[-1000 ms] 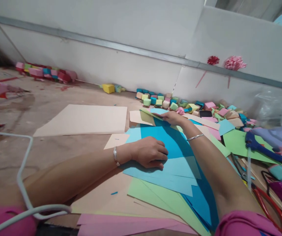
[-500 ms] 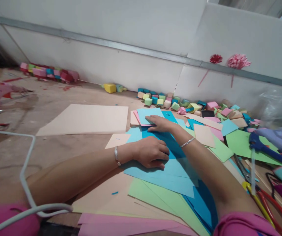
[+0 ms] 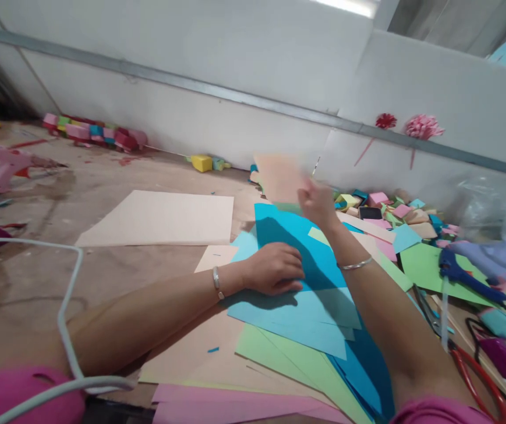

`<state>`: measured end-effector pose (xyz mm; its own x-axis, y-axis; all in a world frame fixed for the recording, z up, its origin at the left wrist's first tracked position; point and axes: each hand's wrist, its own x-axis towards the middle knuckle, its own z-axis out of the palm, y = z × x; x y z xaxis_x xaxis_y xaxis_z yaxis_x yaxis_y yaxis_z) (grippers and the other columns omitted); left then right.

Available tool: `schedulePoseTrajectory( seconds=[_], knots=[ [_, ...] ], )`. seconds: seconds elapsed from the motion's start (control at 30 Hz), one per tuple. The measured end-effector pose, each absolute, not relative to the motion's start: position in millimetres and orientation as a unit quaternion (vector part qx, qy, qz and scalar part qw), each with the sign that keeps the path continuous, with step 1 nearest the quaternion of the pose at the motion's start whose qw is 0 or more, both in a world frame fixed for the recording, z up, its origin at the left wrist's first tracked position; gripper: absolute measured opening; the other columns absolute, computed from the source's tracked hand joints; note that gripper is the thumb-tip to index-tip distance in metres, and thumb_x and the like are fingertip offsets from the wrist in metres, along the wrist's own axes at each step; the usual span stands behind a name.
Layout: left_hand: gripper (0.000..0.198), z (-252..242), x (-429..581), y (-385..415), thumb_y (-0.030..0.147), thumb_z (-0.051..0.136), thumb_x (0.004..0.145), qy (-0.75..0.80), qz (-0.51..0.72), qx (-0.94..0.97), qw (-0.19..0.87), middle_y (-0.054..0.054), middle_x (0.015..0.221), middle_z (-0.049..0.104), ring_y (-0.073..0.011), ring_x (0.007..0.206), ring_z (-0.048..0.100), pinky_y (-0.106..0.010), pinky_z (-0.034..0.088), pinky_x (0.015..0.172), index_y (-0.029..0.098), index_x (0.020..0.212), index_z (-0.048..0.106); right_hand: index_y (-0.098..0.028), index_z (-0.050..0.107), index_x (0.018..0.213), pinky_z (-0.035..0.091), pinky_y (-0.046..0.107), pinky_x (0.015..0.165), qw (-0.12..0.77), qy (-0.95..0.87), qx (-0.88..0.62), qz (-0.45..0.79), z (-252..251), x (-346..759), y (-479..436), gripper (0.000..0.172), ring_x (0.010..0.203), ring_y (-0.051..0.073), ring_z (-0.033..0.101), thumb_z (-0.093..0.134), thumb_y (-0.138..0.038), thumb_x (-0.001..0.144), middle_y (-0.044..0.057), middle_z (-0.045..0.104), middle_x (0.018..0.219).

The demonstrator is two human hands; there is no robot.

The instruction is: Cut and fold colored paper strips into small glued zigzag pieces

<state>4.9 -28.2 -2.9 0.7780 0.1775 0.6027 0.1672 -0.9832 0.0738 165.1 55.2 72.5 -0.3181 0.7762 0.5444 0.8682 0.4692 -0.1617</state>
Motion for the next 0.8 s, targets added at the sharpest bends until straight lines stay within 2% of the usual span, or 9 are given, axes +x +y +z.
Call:
schedulePoseTrajectory(
  seconds=[0.07, 0.13, 0.2, 0.27, 0.37, 0.43, 0.5, 0.63, 0.8],
  knots=[
    [0.033, 3, 0, -19, 0.050, 0.054, 0.090, 0.257, 0.457, 0.851, 0.023, -0.008, 0.081, 0.065, -0.0233, 0.086, 0.059, -0.038, 0.046, 0.079, 0.019, 0.081, 0.061, -0.006, 0.057, 0.117, 0.053, 0.036, 0.068, 0.393, -0.754, -0.524, -0.033, 79, 183, 40, 0.043, 0.090, 0.030, 0.066, 0.034, -0.032, 0.091, 0.019, 0.069, 0.102],
    [0.044, 9, -7, -8, 0.060, 0.062, 0.080, 0.414, 0.565, 0.712, 0.049, -0.010, 0.093, 0.063, -0.0261, 0.094, 0.058, -0.042, 0.045, 0.086, 0.018, 0.091, 0.058, -0.010, 0.061, 0.111, 0.055, 0.036, 0.068, 0.471, -0.712, -0.520, 0.024, 72, 197, 19, 0.040, 0.090, 0.029, 0.067, 0.040, -0.035, 0.088, 0.016, 0.070, 0.101],
    [0.062, 12, -13, 2, 0.060, 0.073, 0.070, 0.449, 0.600, 0.651, 0.123, -0.014, 0.115, 0.058, -0.0292, 0.112, 0.053, -0.043, 0.044, 0.095, 0.017, 0.110, 0.053, -0.014, 0.067, 0.098, 0.056, 0.039, 0.070, 0.510, -0.685, -0.513, 0.085, 52, 205, -1, 0.031, 0.089, 0.029, 0.068, 0.052, -0.036, 0.081, 0.014, 0.072, 0.092],
    [0.072, 10, -15, 8, 0.056, 0.076, 0.068, 0.430, 0.563, 0.668, 0.229, -0.016, 0.127, 0.055, -0.0297, 0.118, 0.051, -0.042, 0.046, 0.094, 0.017, 0.122, 0.048, -0.016, 0.069, 0.091, 0.057, 0.042, 0.070, 0.524, -0.666, -0.508, 0.154, 28, 208, -16, 0.028, 0.085, 0.030, 0.069, 0.061, -0.037, 0.075, 0.012, 0.074, 0.087],
    [0.056, 3, -10, 8, 0.047, 0.077, 0.069, 0.414, 0.497, 0.700, 0.303, -0.011, 0.107, 0.067, -0.0278, 0.097, 0.064, -0.040, 0.053, 0.080, 0.016, 0.110, 0.057, -0.015, 0.069, 0.100, 0.058, 0.043, 0.073, 0.522, -0.648, -0.495, 0.251, 2, 206, -26, 0.037, 0.086, 0.030, 0.070, 0.068, -0.039, 0.072, 0.011, 0.074, 0.094],
    [0.043, 0, -7, 6, 0.041, 0.077, 0.070, 0.426, 0.485, 0.700, 0.303, -0.009, 0.096, 0.070, -0.0275, 0.088, 0.066, -0.040, 0.053, 0.076, 0.016, 0.100, 0.060, -0.016, 0.067, 0.108, 0.058, 0.044, 0.079, 0.514, -0.645, -0.481, 0.298, -3, 205, -28, 0.045, 0.092, 0.030, 0.069, 0.073, -0.039, 0.071, 0.011, 0.073, 0.103],
    [0.039, 2, -6, 3, 0.037, 0.072, 0.074, 0.445, 0.494, 0.689, 0.288, -0.010, 0.101, 0.069, -0.0287, 0.093, 0.064, -0.041, 0.052, 0.079, 0.016, 0.103, 0.058, -0.016, 0.067, 0.110, 0.057, 0.045, 0.081, 0.505, -0.648, -0.467, 0.328, -1, 205, -28, 0.048, 0.095, 0.030, 0.068, 0.076, -0.039, 0.068, 0.010, 0.073, 0.105],
    [0.052, 10, -9, 0, 0.039, 0.071, 0.074, 0.455, 0.500, 0.689, 0.260, -0.011, 0.115, 0.064, -0.0296, 0.105, 0.060, -0.042, 0.049, 0.086, 0.018, 0.117, 0.050, -0.015, 0.070, 0.104, 0.055, 0.045, 0.085, 0.498, -0.652, -0.462, 0.338, 2, 207, -30, 0.040, 0.097, 0.030, 0.067, 0.074, -0.035, 0.071, 0.010, 0.073, 0.106],
    [0.064, 6, -11, 1, 0.031, 0.075, 0.065, 0.458, 0.471, 0.708, 0.260, -0.009, 0.111, 0.066, -0.0308, 0.103, 0.061, -0.040, 0.049, 0.086, 0.018, 0.121, 0.048, -0.011, 0.072, 0.093, 0.056, 0.044, 0.075, 0.490, -0.659, -0.488, 0.296, -9, 206, -27, 0.032, 0.084, 0.030, 0.069, 0.070, -0.034, 0.071, 0.011, 0.075, 0.091]
  ],
)
